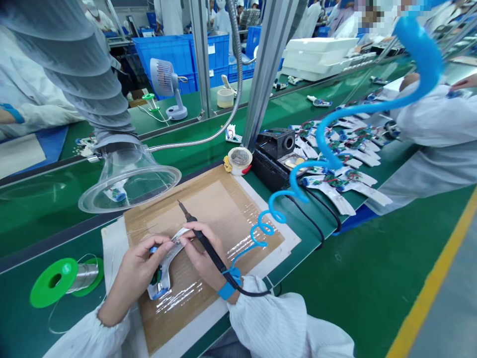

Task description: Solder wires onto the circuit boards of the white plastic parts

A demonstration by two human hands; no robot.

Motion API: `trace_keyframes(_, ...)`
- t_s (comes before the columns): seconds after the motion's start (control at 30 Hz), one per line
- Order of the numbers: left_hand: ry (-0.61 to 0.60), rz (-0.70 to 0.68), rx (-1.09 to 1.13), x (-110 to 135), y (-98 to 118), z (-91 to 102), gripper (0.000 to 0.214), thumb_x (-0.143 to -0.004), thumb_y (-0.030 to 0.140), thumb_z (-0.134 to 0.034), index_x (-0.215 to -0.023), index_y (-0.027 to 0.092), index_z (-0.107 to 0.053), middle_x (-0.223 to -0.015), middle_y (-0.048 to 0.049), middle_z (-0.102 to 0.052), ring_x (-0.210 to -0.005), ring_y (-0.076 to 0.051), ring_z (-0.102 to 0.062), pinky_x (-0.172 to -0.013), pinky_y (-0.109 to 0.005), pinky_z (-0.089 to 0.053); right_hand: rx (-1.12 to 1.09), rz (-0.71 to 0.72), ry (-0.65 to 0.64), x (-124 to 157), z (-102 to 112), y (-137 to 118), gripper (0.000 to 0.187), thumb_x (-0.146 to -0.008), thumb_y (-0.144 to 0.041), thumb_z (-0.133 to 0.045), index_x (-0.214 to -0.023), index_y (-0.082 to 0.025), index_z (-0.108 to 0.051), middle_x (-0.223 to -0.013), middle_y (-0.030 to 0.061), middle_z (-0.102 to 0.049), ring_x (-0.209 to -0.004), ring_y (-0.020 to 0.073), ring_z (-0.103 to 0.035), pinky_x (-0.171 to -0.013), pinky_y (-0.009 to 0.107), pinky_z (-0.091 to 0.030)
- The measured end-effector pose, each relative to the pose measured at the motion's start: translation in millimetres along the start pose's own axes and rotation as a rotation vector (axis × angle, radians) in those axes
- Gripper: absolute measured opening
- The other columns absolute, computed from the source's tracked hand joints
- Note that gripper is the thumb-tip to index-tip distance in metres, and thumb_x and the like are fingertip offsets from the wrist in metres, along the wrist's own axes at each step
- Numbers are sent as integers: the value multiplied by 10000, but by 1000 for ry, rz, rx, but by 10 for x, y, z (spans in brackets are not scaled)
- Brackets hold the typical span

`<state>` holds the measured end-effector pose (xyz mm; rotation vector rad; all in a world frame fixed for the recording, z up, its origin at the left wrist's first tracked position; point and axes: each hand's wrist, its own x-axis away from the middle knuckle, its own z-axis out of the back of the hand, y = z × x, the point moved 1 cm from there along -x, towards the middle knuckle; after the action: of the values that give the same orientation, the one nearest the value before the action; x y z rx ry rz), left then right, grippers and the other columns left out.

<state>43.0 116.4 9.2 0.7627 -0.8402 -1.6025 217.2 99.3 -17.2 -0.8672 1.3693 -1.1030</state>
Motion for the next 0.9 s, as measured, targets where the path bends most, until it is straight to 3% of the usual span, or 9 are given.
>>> trace_keyframes(0.17, -29, -23, 18, -30, 31, 11, 246, -899, 407, -596, -761, 214, -661, -858, -41, -723, -834, -190, -668, -766, -301, -510, 207, 136, -196, -27, 37, 165, 518, -855, -234, -759, -1343, -259, -585, -1335, 96, -690, -1239, 258, -659, -1080, 446, -518)
trace_keyframes(0.33, -16, 25, -13, -36, -46, 85, 222, -858, 370, -592, -704, 214, -629, -846, -38, -725, -813, -190, -674, -754, -300, -519, 359, 198, -288, -64, 35, 376, 511, -913, -157, -668, -1387, -321, -571, -1225, 48, -748, -1130, 255, -717, -1190, 572, -374)
trace_keyframes(0.53, -85, 92, -79, 13, -198, 238, 240, -864, 391, -586, -713, 214, -646, -881, -40, -751, -828, -195, -686, -729, -293, -518, 371, 229, -295, -39, 55, 408, 524, -955, -175, -626, -1436, -356, -527, -1165, 4, -765, -1035, 221, -747, -1228, 587, -306)
trace_keyframes(0.67, -157, 106, -24, 3, -236, 294, 261, -867, 436, -605, -759, 214, -688, -907, -52, -765, -834, -196, -700, -753, -296, -535, 369, 238, -305, -35, 64, 385, 498, -973, -180, -601, -1438, -342, -528, -1205, 15, -758, -1062, 218, -746, -1221, 558, -344)
trace_keyframes(0.9, -167, 103, 37, 16, -262, 303, 194, -846, 361, -616, -732, 207, -648, -979, -62, -762, -907, -198, -701, -828, -318, -529, 346, 265, -271, -69, 75, 252, 452, -967, -162, -603, -1385, -335, -590, -1249, 14, -750, -1109, 211, -736, -1178, 493, -439)
